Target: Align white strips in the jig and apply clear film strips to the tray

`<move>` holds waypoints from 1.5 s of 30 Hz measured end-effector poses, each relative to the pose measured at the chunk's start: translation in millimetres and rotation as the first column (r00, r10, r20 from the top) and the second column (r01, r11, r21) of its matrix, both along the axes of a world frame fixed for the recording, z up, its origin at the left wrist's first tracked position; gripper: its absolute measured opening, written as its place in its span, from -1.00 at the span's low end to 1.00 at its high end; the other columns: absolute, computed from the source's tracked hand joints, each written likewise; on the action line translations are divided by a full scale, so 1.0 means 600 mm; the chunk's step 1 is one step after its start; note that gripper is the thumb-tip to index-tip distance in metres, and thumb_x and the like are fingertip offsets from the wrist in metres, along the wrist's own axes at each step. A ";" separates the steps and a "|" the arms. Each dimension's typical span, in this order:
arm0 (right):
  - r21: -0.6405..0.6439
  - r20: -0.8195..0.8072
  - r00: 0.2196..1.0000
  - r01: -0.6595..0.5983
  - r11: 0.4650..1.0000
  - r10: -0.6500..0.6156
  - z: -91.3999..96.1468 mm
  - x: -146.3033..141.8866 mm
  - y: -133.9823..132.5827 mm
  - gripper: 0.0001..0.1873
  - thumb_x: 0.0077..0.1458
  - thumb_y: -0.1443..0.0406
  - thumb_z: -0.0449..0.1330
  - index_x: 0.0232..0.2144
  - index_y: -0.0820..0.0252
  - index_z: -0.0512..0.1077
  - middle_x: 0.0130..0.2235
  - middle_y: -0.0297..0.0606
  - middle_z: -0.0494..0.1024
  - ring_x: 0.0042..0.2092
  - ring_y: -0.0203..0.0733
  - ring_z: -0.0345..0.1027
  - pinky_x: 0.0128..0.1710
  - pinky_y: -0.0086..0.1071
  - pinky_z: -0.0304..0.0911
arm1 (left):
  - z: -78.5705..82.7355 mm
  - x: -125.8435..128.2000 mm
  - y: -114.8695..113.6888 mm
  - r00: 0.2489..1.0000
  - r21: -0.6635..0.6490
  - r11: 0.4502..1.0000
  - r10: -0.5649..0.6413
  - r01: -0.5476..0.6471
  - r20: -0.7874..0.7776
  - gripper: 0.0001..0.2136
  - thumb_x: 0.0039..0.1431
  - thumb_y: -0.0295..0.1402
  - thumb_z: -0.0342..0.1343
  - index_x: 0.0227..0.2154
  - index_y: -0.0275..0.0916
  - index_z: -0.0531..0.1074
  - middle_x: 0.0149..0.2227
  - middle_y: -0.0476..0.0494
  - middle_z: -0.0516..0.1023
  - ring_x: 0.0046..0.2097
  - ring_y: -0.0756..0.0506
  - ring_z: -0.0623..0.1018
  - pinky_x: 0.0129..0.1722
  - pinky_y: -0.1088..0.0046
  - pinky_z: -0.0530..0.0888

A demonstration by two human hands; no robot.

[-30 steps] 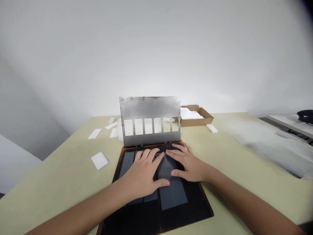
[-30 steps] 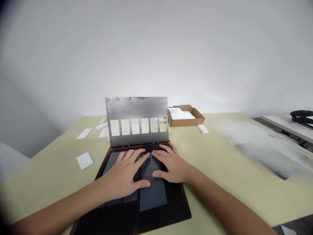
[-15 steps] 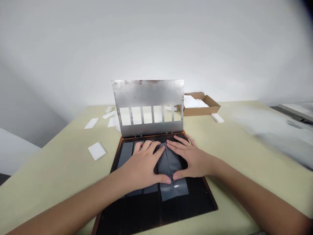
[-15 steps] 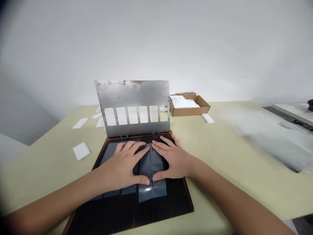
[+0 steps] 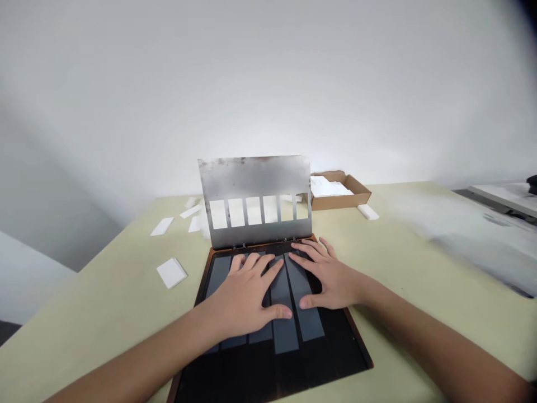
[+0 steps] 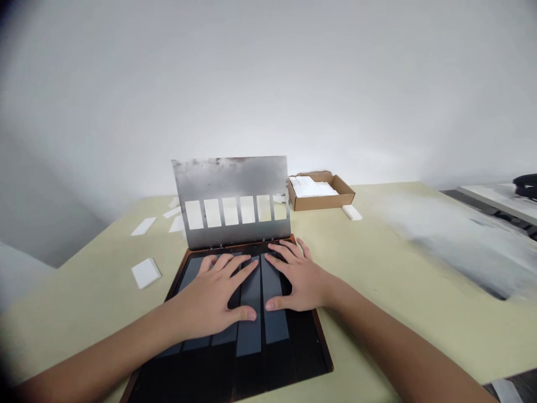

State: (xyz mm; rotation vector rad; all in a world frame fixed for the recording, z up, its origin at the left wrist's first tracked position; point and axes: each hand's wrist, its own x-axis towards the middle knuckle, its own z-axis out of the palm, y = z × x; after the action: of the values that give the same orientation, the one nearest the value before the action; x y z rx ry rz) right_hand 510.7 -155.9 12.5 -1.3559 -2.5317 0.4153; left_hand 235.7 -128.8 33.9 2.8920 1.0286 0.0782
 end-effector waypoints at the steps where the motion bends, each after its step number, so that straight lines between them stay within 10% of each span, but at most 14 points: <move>1: 0.022 -0.008 1.000 0.002 1.000 -0.002 0.000 -0.001 0.000 0.20 0.05 -0.42 0.13 0.50 0.11 0.02 0.50 -0.01 0.02 0.51 0.30 -0.25 0.44 0.29 -0.59 | 0.000 0.001 0.000 1.000 0.009 1.000 -0.001 0.001 0.001 -0.12 0.29 0.36 -0.15 0.45 -0.17 0.12 0.39 -0.37 0.28 0.29 -0.45 0.32 0.21 -0.14 0.19; 8: 0.028 -0.028 1.000 0.008 1.000 -0.007 0.004 0.001 0.000 -0.04 0.21 -0.32 0.08 0.45 0.04 0.15 0.34 -0.06 0.34 0.43 0.26 -0.04 0.44 0.31 -0.52 | -0.005 0.000 0.002 1.000 0.078 0.997 -0.003 0.003 -0.001 -0.34 0.47 0.15 -0.22 0.37 -0.21 0.28 0.38 -0.37 0.29 0.27 -0.41 0.34 0.16 -0.06 0.25; 45: 0.037 -0.058 0.991 0.122 0.992 -0.120 -0.015 -0.011 0.004 -0.32 0.43 -0.14 -0.16 0.39 0.02 0.24 0.39 -0.05 0.20 0.46 0.11 -0.11 0.46 0.20 -0.28 | -0.016 -0.014 0.045 0.997 0.142 0.987 0.080 -0.081 0.014 -0.41 0.49 0.13 -0.26 0.37 -0.02 0.27 0.41 -0.29 0.24 0.31 -0.37 0.31 0.21 -0.02 0.19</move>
State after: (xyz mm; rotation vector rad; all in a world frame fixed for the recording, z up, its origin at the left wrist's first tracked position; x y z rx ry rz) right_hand 504.2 -153.7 3.5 -1.4522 -2.3850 0.3708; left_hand 227.1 -102.0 24.6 2.9721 1.1848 0.1751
